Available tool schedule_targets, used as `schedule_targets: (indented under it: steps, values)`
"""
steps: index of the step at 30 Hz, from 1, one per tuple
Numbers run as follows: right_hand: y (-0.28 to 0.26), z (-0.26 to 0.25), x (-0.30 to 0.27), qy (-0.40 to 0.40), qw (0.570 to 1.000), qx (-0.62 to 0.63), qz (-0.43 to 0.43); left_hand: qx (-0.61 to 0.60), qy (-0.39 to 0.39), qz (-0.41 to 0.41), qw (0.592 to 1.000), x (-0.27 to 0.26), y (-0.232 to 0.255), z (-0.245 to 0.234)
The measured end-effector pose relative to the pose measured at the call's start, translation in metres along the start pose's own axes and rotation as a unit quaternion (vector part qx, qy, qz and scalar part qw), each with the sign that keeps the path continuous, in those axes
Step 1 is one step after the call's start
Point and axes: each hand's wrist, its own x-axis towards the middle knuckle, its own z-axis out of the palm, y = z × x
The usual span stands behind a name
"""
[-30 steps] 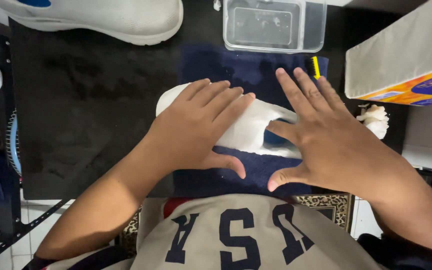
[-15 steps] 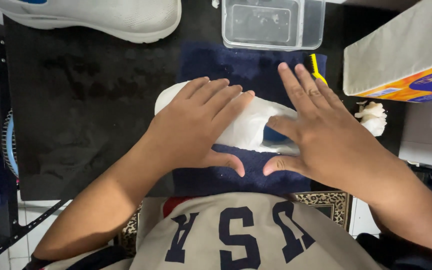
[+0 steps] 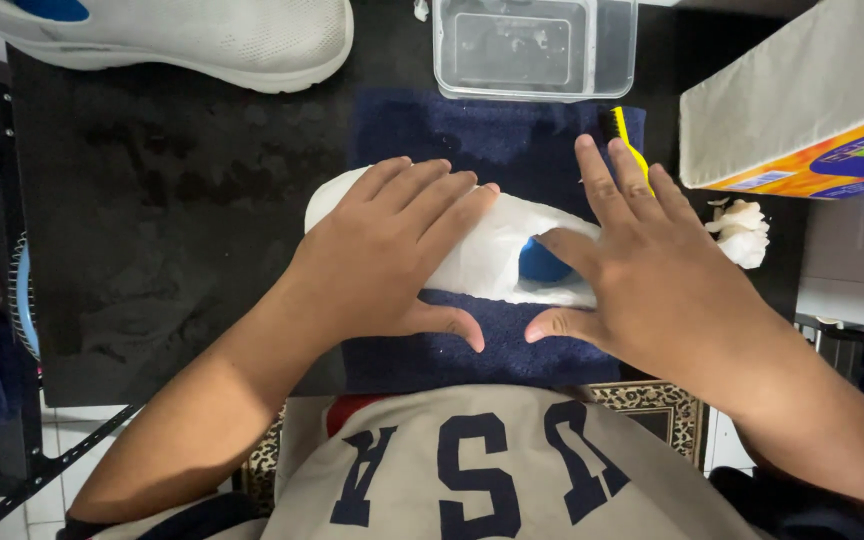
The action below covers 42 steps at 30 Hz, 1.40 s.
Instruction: Applying wet tissue paper to white shoes as part of a cleaning or whitening process.
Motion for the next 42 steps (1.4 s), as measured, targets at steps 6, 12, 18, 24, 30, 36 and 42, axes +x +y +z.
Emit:
schedule_targets:
  steps: [6,12,18,24,30,36,42]
  values:
    - [0.012,-0.005,-0.014,-0.008,0.997,0.074,-0.018,-0.001,-0.005,0.0,1.0,0.0,0.0,-0.001]
    - [0.021,-0.028,-0.047,0.043,0.973,0.222,0.05,0.011,-0.009,-0.006,1.0,-0.001,0.001,0.001]
    - [0.021,0.005,-0.044,0.124,0.883,0.448,0.067,0.123,-0.054,-0.026,0.991,-0.002,0.005,-0.004]
    - [-0.007,0.067,-0.02,0.18,0.831,0.519,0.093,0.124,-0.036,-0.039,0.991,-0.004,-0.001,0.011]
    - [-0.013,0.084,-0.025,0.208,0.839,0.495,0.091,0.114,-0.049,-0.048,0.991,-0.004,0.001,0.012]
    - [-0.023,0.088,-0.022,0.229,0.836,0.481,0.132,0.08,-0.057,-0.056,0.994,-0.002,0.004,0.004]
    - [-0.022,0.089,-0.017,0.234,0.852,0.452,0.123,0.096,-0.046,-0.053,0.993,-0.003,0.004,0.009]
